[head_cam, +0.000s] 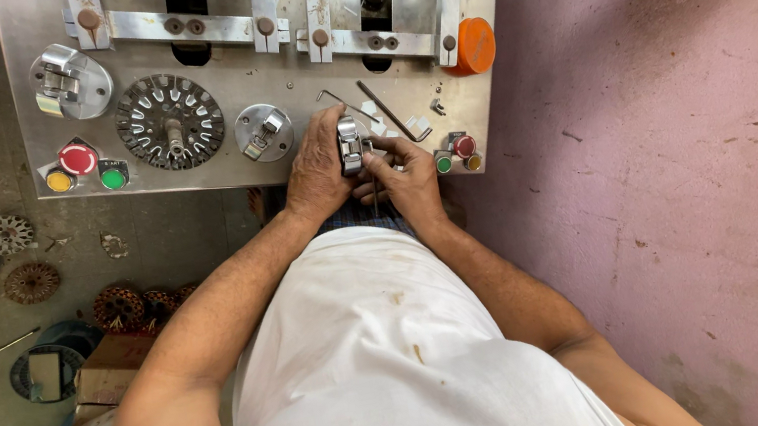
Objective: The person assembles small metal components on a workbench using pliers, a screwdriver, and a hammer. They manipulate a cylindrical metal part, insert smaller pieces, and secure them with tools. The person also uses a machine to press or shape a component.
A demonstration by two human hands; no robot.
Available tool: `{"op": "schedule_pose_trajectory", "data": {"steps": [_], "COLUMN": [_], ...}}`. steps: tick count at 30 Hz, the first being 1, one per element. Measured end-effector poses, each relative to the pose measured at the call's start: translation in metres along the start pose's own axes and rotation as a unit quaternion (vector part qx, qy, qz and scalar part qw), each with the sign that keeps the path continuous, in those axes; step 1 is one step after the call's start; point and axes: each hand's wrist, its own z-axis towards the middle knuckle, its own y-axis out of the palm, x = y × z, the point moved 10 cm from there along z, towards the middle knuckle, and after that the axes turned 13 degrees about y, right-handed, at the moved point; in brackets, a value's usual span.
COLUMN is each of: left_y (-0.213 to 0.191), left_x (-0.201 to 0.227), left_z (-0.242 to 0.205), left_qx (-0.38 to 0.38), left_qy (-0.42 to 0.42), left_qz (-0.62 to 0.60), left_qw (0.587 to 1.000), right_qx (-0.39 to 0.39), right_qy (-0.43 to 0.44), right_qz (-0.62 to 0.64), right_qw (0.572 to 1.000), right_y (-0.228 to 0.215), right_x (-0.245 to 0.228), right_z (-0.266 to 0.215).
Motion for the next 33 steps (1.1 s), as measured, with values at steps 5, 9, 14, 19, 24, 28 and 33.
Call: {"op": "schedule_pose_trajectory", "data": {"steps": [5, 9, 14, 19, 24, 28, 33], "left_y": [-0.004, -0.007, -0.008, -0.003, -0.013, -0.027, -0.028], "left_x": [0.001, 0.004, 0.008, 0.005, 0.014, 0.036, 0.054], "left_z": [0.004, 0.008, 0.013, 0.010, 0.015, 0.013, 0.022], "left_qx": [0.027, 0.019, 0.000, -0.035, -0.039, -0.025, -0.059], "left_qy": [0.022, 0.043, 0.052, 0.028, 0.029, 0.072, 0.096], "left_qz": [-0.007, -0.001, 0.007, 0.019, 0.035, 0.025, 0.088], "left_qw": [0.999, 0.999, 0.999, 0.999, 0.998, 0.997, 0.990], "right_qx": [0.001, 0.068, 0.052, 0.053, 0.075, 0.068, 0.049], "right_qy": [-0.038, -0.206, -0.199, -0.566, -0.526, -0.347, -0.304], "right_qz": [-0.039, -0.208, -0.553, -0.627, -0.504, -0.264, -0.149], "right_qw": [0.999, 0.954, 0.807, 0.532, 0.681, 0.898, 0.940], "right_y": [-0.003, -0.006, 0.001, 0.039, 0.020, -0.022, -0.027], "right_x": [0.004, -0.027, -0.062, -0.114, -0.123, -0.099, -0.077], "right_z": [0.004, -0.008, -0.002, -0.053, -0.053, -0.035, -0.032]}}
